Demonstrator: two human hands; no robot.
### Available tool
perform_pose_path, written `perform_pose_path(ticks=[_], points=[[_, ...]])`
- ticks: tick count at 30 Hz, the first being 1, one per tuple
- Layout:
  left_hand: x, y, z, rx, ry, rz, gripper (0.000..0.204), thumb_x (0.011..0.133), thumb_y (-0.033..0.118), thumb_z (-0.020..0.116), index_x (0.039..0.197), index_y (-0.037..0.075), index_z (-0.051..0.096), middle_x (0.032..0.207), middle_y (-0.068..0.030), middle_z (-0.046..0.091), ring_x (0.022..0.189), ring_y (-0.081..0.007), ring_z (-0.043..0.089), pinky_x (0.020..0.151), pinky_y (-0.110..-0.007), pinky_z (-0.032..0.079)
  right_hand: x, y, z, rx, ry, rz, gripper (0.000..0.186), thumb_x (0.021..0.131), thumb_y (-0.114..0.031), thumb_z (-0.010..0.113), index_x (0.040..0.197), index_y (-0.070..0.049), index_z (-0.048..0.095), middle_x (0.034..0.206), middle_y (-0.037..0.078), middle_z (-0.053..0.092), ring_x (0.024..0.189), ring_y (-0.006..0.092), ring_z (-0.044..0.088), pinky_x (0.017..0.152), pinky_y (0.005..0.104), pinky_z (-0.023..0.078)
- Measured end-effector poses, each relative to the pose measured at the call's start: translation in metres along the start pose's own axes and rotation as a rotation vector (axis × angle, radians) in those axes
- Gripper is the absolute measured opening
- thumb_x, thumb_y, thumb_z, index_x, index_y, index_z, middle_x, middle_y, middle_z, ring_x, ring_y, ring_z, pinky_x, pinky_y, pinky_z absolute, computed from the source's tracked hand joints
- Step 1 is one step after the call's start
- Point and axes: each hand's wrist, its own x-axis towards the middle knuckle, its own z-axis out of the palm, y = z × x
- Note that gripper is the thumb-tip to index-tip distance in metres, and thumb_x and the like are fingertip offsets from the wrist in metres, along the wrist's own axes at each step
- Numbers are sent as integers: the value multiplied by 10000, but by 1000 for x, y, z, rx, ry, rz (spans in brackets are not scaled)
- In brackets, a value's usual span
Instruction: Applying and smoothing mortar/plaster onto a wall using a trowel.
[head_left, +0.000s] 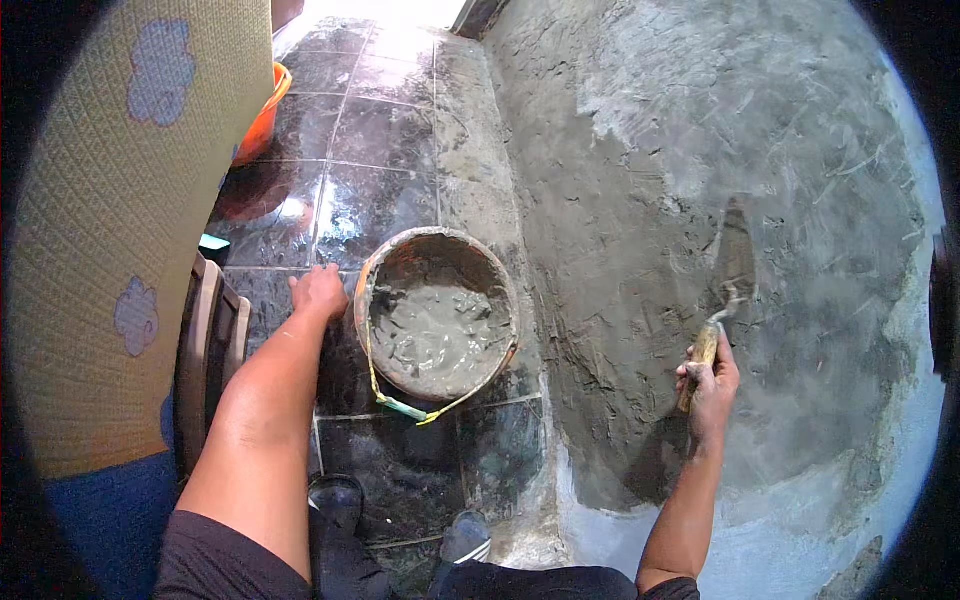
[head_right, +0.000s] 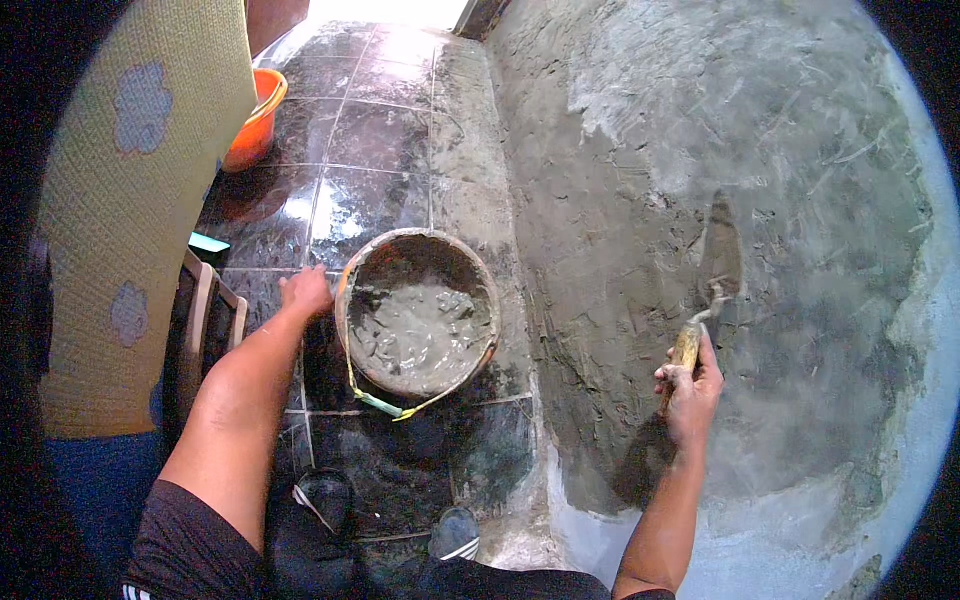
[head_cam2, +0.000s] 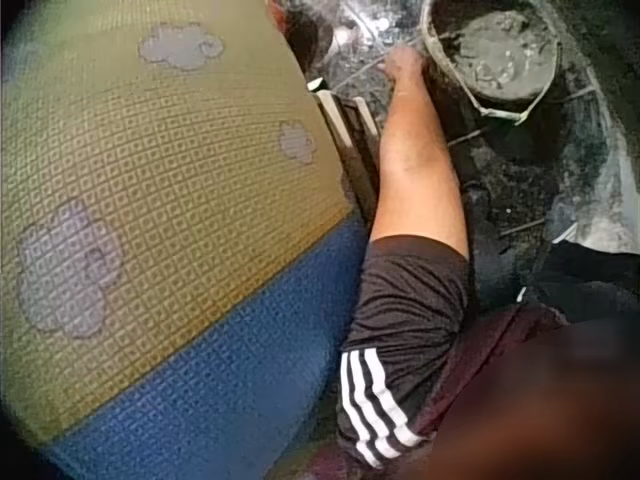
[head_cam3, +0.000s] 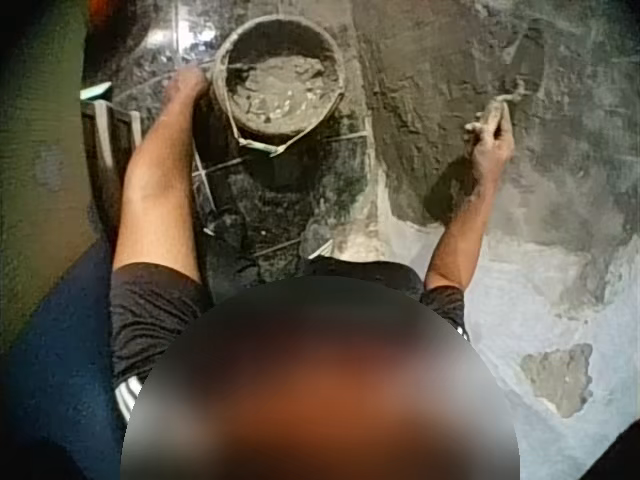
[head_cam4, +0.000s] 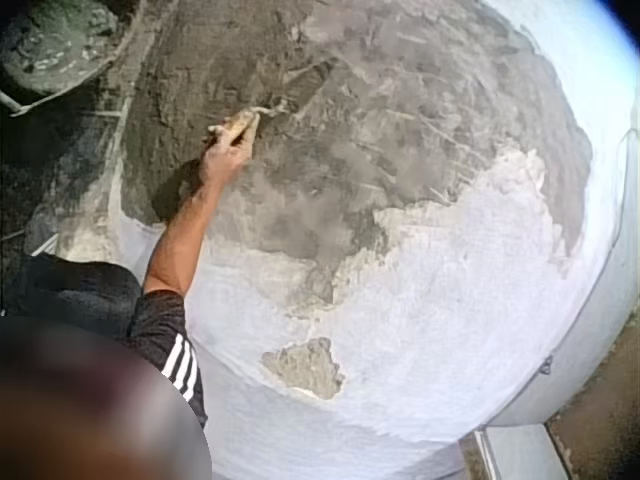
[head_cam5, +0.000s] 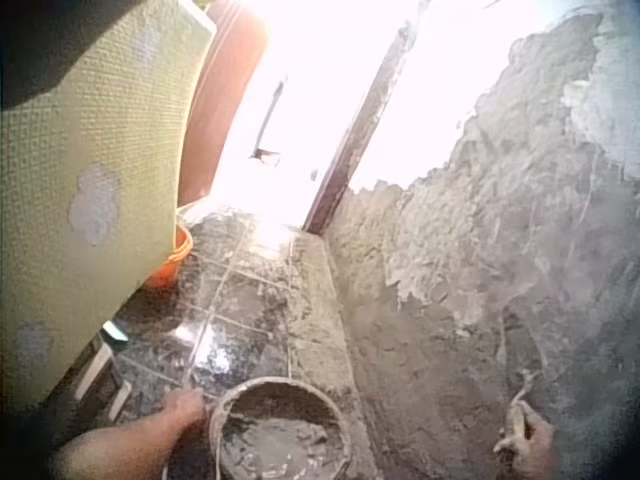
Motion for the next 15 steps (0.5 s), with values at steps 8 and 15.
perform_pose_path(ticks=[8,15], points=[[1,-8,4,-8,24,-13,378,901,193,544,1269,124,594,1277,-137,615,1213,-321,596,1092,-560,337,16,106,85,-121,-499,395,565,881,36,515,1432,-87,502,845,88,653,606,164,644,494,309,516],[0,10,-1,-25,15,17,363,905,196,544,1254,123,608,1271,-127,636,1213,-311,602,1093,-568,349,49,217,104,-306,-491,313,406,932,-90,569,1338,-95,590,784,53,622,545,155,609,484,312,497]])
